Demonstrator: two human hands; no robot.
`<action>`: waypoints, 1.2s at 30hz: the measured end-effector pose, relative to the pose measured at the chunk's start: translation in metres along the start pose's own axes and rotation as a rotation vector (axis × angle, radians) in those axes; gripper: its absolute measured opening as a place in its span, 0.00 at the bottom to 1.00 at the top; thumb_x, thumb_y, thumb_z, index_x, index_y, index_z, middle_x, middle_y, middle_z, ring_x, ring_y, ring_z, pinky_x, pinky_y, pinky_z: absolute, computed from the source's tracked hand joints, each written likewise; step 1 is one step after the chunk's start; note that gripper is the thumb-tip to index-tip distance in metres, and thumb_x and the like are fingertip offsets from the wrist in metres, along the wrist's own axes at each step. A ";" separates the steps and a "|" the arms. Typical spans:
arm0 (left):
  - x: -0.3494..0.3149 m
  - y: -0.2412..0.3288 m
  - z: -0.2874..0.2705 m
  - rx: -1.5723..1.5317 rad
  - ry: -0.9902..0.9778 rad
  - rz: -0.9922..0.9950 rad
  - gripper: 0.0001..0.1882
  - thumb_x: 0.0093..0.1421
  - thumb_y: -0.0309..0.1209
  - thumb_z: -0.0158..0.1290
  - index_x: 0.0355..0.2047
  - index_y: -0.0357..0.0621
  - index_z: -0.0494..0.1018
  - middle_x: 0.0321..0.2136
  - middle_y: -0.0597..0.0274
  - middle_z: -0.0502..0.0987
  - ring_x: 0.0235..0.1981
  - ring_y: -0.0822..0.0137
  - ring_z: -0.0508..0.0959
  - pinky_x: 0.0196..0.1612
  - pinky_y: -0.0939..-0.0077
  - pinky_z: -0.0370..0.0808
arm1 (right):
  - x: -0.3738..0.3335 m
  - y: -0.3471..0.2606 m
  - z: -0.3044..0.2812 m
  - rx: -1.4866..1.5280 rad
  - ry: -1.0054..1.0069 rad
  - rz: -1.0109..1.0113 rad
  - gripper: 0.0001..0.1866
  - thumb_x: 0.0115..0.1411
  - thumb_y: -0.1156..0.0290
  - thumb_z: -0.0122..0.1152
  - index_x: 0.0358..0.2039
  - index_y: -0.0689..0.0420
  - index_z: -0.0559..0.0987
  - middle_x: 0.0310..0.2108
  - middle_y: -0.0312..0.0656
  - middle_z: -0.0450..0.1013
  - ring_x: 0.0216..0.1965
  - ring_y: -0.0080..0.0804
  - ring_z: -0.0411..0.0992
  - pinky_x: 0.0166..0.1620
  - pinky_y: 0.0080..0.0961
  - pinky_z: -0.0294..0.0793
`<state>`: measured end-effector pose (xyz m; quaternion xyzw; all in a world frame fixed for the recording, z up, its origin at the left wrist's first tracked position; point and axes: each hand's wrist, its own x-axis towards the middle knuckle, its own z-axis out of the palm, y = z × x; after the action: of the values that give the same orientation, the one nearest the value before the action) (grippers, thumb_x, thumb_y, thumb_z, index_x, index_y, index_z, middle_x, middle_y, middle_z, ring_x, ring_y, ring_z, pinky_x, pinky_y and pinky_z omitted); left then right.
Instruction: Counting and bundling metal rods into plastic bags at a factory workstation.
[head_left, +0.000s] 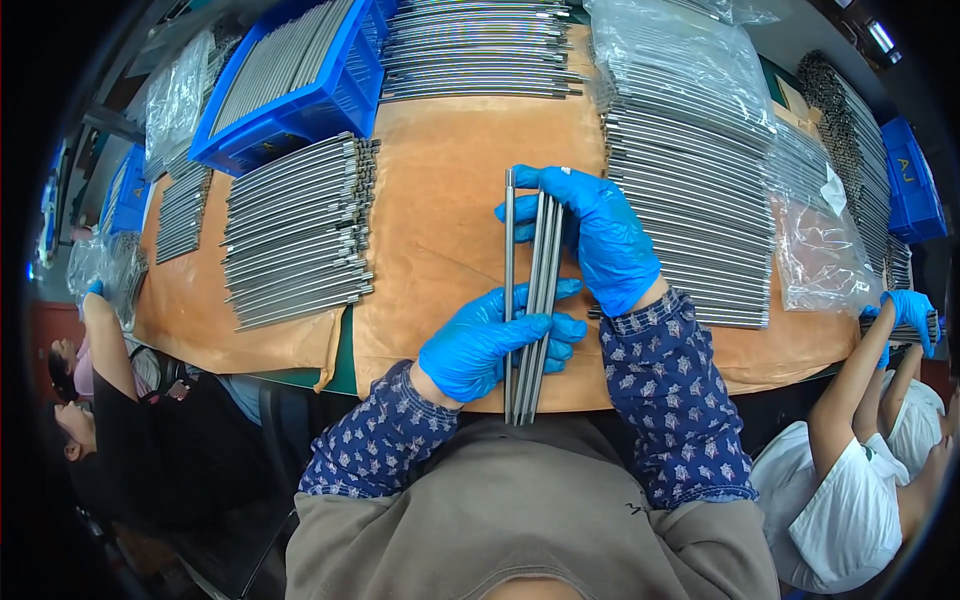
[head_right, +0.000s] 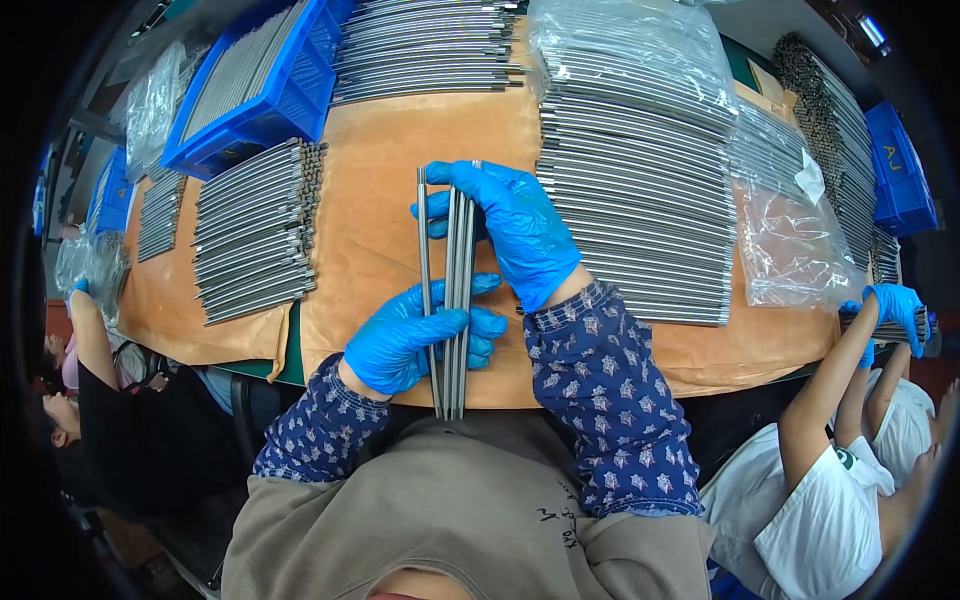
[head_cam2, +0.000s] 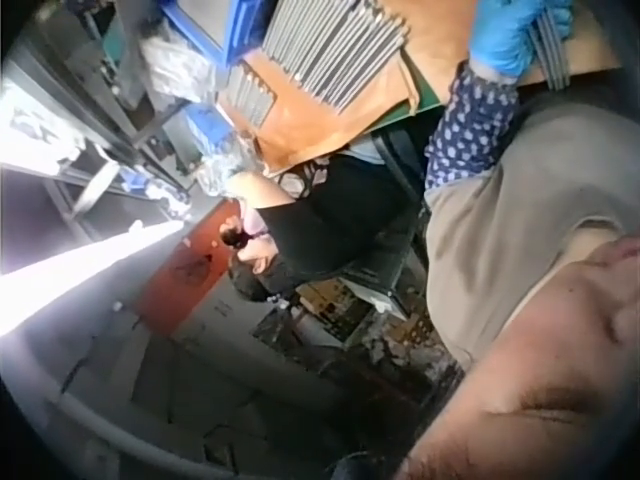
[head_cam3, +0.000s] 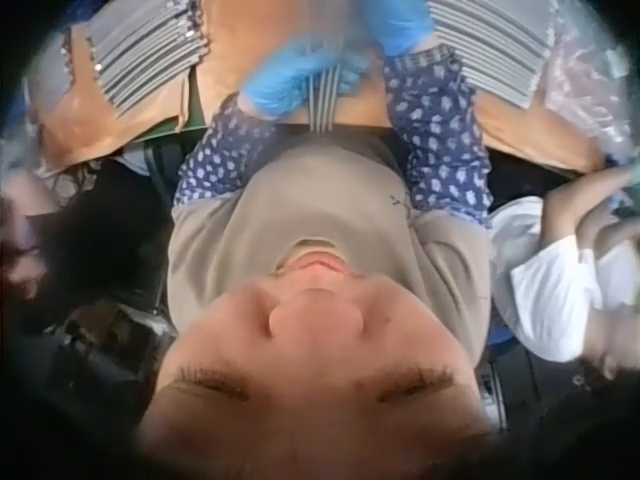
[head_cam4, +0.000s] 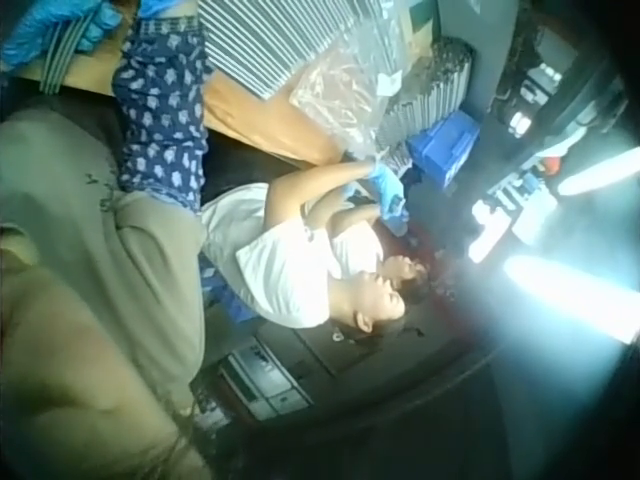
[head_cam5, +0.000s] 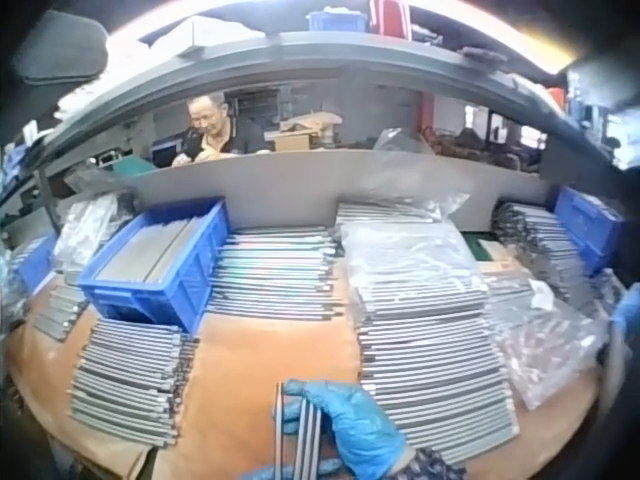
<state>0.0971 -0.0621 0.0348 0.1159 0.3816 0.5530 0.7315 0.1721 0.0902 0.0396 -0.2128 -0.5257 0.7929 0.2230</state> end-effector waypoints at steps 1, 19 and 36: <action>0.000 0.001 0.001 0.000 0.000 -0.001 0.26 0.56 0.30 0.51 0.54 0.36 0.58 0.37 0.51 0.75 0.35 0.64 0.77 0.39 0.69 0.75 | 0.001 0.000 -0.002 0.009 0.018 0.050 0.33 0.61 0.47 0.35 0.42 0.68 0.71 0.31 0.51 0.74 0.34 0.34 0.74 0.37 0.25 0.74; -0.001 0.002 -0.001 -0.064 -0.049 -0.030 0.25 0.57 0.29 0.49 0.53 0.34 0.58 0.36 0.51 0.75 0.35 0.63 0.77 0.40 0.69 0.76 | -0.001 -0.002 -0.004 0.182 0.008 0.155 0.26 0.61 0.53 0.40 0.42 0.65 0.72 0.30 0.49 0.75 0.31 0.32 0.73 0.38 0.24 0.73; -0.003 0.001 -0.003 -0.067 -0.056 0.007 0.24 0.57 0.30 0.49 0.52 0.33 0.59 0.35 0.51 0.75 0.35 0.62 0.77 0.39 0.68 0.76 | -0.008 -0.006 0.002 0.176 -0.104 0.080 0.21 0.57 0.64 0.48 0.48 0.64 0.68 0.36 0.47 0.74 0.34 0.30 0.72 0.40 0.23 0.71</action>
<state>0.0945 -0.0650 0.0346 0.1081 0.3418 0.5646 0.7434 0.1782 0.0859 0.0470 -0.1716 -0.4558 0.8544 0.1812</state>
